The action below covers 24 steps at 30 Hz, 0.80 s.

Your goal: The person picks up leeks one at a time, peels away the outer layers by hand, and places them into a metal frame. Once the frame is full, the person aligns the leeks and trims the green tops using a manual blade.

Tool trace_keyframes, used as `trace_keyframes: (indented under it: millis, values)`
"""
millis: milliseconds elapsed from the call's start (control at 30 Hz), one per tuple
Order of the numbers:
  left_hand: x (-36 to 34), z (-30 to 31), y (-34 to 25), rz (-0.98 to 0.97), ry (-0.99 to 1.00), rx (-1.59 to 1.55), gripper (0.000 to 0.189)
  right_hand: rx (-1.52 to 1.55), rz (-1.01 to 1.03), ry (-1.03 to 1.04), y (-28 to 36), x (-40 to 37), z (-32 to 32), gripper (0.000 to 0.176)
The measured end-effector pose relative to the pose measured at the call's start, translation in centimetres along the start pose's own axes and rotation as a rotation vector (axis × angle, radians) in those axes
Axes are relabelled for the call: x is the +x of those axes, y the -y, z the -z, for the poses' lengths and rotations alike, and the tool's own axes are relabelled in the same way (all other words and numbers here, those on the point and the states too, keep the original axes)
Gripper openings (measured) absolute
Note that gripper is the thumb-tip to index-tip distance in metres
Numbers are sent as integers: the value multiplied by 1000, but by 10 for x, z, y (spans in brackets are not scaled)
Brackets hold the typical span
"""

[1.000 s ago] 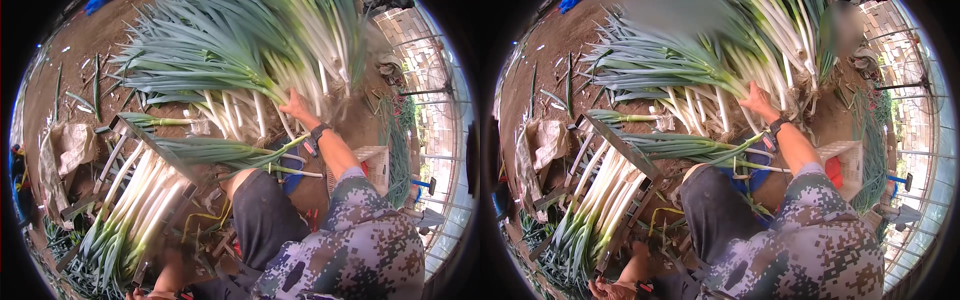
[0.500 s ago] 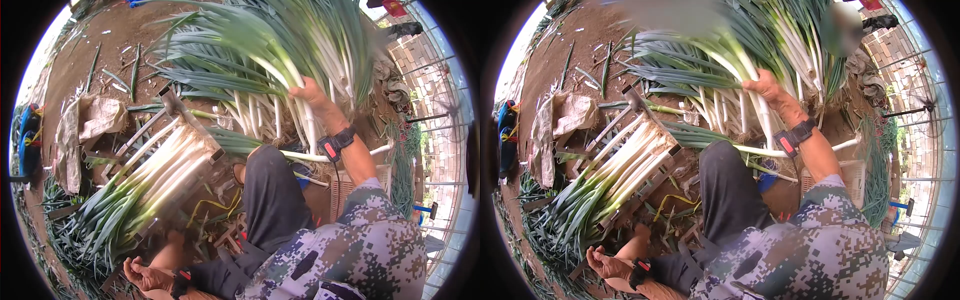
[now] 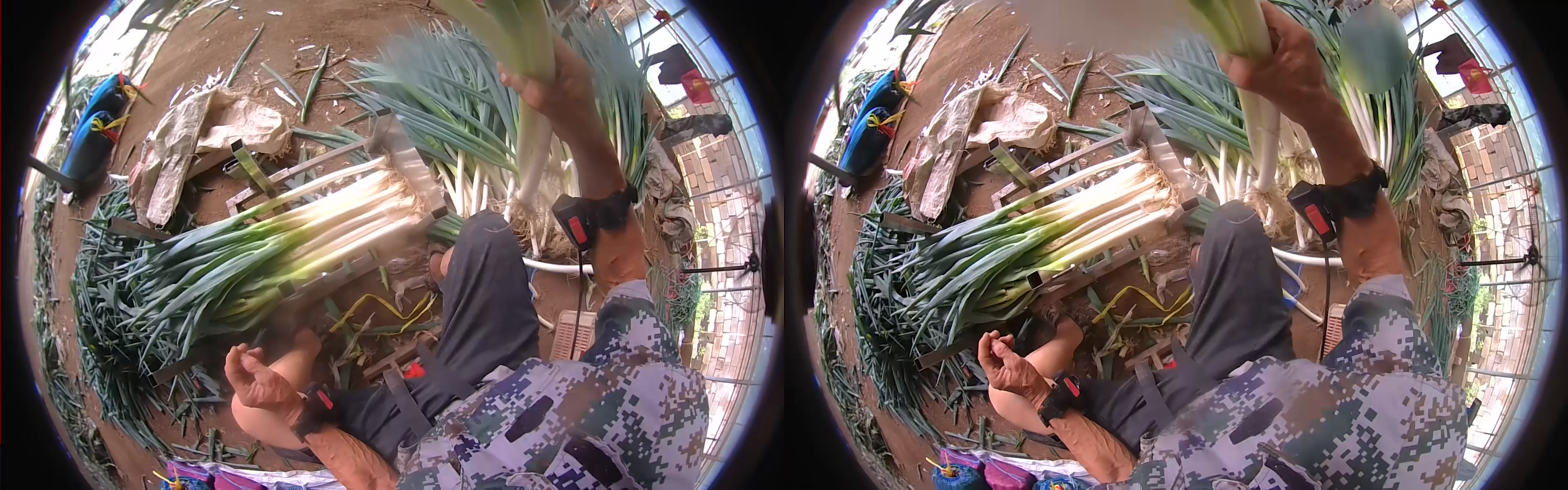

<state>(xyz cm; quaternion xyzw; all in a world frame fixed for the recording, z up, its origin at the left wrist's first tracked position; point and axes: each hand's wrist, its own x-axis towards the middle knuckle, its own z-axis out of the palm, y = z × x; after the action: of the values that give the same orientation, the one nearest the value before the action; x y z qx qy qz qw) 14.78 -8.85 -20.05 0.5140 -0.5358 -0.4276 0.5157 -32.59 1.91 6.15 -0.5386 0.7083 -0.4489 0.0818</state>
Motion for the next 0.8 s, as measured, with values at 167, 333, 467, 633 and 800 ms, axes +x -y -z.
trace_keyframes:
  millis: [167,333,467,633,800]
  values:
    - [3,2,-10,17,9,36,22,-147,260,151,29,43,-107,46]
    - [11,8,-39,62,16,17,21,78,286,391,-11,35,-230,51]
    - [18,14,-64,85,20,-21,25,-476,254,598,-99,-28,-287,51]
    - [67,-24,-57,-342,210,239,31,-513,368,318,-109,-59,-281,44]
    - [115,-95,-46,-531,523,566,53,-383,276,305,-107,-66,-280,29]
